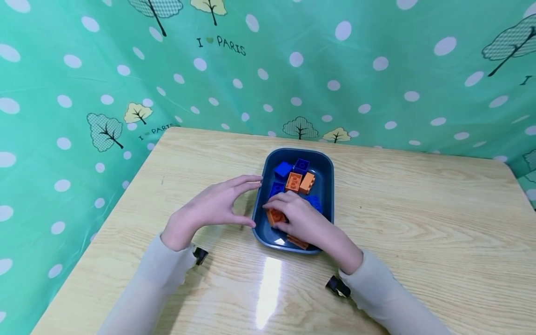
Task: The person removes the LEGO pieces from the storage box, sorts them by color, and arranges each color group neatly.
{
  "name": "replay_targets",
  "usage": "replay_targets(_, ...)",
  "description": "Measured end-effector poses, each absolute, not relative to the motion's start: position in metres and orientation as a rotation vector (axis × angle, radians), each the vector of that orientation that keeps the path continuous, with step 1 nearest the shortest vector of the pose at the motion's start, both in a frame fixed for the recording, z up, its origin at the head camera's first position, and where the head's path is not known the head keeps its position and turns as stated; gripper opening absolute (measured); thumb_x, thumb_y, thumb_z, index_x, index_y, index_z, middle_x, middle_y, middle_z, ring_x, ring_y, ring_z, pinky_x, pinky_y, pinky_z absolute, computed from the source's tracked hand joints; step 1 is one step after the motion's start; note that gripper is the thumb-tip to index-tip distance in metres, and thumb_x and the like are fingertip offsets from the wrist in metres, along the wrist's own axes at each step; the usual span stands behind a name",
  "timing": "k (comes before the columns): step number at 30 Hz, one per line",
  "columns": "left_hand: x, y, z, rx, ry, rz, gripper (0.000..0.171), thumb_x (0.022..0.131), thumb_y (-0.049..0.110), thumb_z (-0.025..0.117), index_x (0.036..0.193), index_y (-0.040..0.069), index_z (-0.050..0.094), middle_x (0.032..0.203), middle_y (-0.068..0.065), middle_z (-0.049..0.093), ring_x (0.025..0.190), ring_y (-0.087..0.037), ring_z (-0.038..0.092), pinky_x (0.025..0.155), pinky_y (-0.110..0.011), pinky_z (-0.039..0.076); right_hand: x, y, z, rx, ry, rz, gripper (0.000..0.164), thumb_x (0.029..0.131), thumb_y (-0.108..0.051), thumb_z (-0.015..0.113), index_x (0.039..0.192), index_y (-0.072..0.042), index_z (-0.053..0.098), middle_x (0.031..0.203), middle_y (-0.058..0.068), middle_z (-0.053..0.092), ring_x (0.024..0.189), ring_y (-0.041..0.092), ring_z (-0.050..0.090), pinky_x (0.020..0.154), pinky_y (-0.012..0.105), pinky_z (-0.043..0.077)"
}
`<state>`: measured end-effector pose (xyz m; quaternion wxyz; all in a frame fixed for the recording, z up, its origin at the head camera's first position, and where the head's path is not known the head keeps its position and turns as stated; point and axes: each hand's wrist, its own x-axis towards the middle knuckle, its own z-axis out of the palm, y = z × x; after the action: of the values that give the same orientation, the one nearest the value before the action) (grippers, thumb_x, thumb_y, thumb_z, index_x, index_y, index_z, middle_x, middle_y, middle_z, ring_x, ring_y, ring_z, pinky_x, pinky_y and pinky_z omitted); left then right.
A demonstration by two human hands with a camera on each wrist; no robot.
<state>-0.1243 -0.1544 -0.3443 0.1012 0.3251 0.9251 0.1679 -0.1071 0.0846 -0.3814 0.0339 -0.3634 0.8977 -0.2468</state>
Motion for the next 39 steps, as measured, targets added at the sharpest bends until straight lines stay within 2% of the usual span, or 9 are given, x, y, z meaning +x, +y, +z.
replay_targets(6,-0.124,-0.154,-0.344,0.953,2.733,0.493,0.093,0.075,0.052,0.083,0.149,0.011,0.046,0.16,-0.001,0.038,0.143,-0.028,0.045,0.109,-0.05,0.048,-0.105,0.085,-0.38,-0.99,2.729,-0.892,0.054,0.086,-0.017,0.078,0.137,-0.008,0.061,0.132,0.007,0.058,0.112,0.019,0.066,0.096,0.034,0.057)
replay_targets(10,-0.124,-0.153,-0.344,0.962,2.738,0.49,0.093,0.075,0.051,0.083,0.149,0.011,0.046,0.16,-0.002,0.038,0.142,-0.028,0.045,0.109,-0.05,0.048,-0.104,0.086,-0.378,-0.914,2.689,-0.976,0.054,0.083,-0.012,0.075,0.135,-0.003,0.059,0.131,0.008,0.055,0.112,0.019,0.066,0.097,0.032,0.057)
replay_targets(13,-0.124,-0.153,-0.344,0.955,2.736,0.485,0.092,0.075,0.052,0.083,0.15,0.011,0.046,0.16,-0.002,0.038,0.143,-0.027,0.045,0.109,-0.049,0.047,-0.102,0.088,-0.375,-0.867,2.645,-1.053,0.052,0.081,-0.011,0.074,0.13,-0.004,0.059,0.128,0.008,0.057,0.111,0.019,0.066,0.096,0.031,0.057)
replay_targets(21,-0.123,-0.152,-0.341,0.923,2.726,0.474,0.093,0.076,0.052,0.082,0.15,0.012,0.045,0.161,-0.002,0.037,0.144,-0.028,0.043,0.111,-0.05,0.046,-0.098,0.103,-0.365,-0.807,2.556,-1.268,0.051,0.082,-0.017,0.082,0.129,-0.009,0.063,0.126,0.007,0.066,0.113,0.024,0.068,0.096,0.04,0.058)
replay_targets(26,-0.123,-0.151,-0.34,0.899,2.718,0.478,0.093,0.075,0.053,0.083,0.15,0.013,0.045,0.161,-0.001,0.037,0.145,-0.027,0.042,0.112,-0.05,0.045,-0.097,0.115,-0.362,-0.764,2.472,-1.543,0.051,0.081,-0.007,0.081,0.128,-0.005,0.062,0.127,0.012,0.067,0.116,0.027,0.068,0.099,0.044,0.056)
replay_targets(29,-0.123,-0.152,-0.34,0.885,2.717,0.484,0.093,0.075,0.052,0.083,0.15,0.013,0.045,0.161,-0.001,0.037,0.145,-0.027,0.042,0.112,-0.05,0.045,-0.098,0.123,-0.358,-0.696,2.44,-1.667,0.052,0.079,0.003,0.078,0.128,-0.003,0.059,0.128,0.014,0.064,0.118,0.029,0.066,0.101,0.041,0.054)
replay_targets(34,-0.123,-0.151,-0.341,0.88,2.72,0.464,0.093,0.075,0.053,0.083,0.15,0.013,0.045,0.161,0.0,0.036,0.147,-0.027,0.04,0.113,-0.05,0.044,-0.101,0.138,-0.354,-0.613,2.397,-1.819,0.055,0.079,0.012,0.071,0.13,0.0,0.054,0.133,0.017,0.058,0.121,0.028,0.062,0.102,0.029,0.053)
replay_targets(39,-0.122,-0.151,-0.34,0.889,2.727,0.447,0.093,0.075,0.052,0.083,0.15,0.013,0.045,0.162,-0.001,0.035,0.147,-0.027,0.039,0.113,-0.05,0.043,-0.103,0.156,-0.355,-0.584,2.41,-1.898,0.057,0.081,0.01,0.073,0.134,-0.001,0.055,0.135,0.015,0.058,0.117,0.012,0.062,0.102,0.024,0.053)
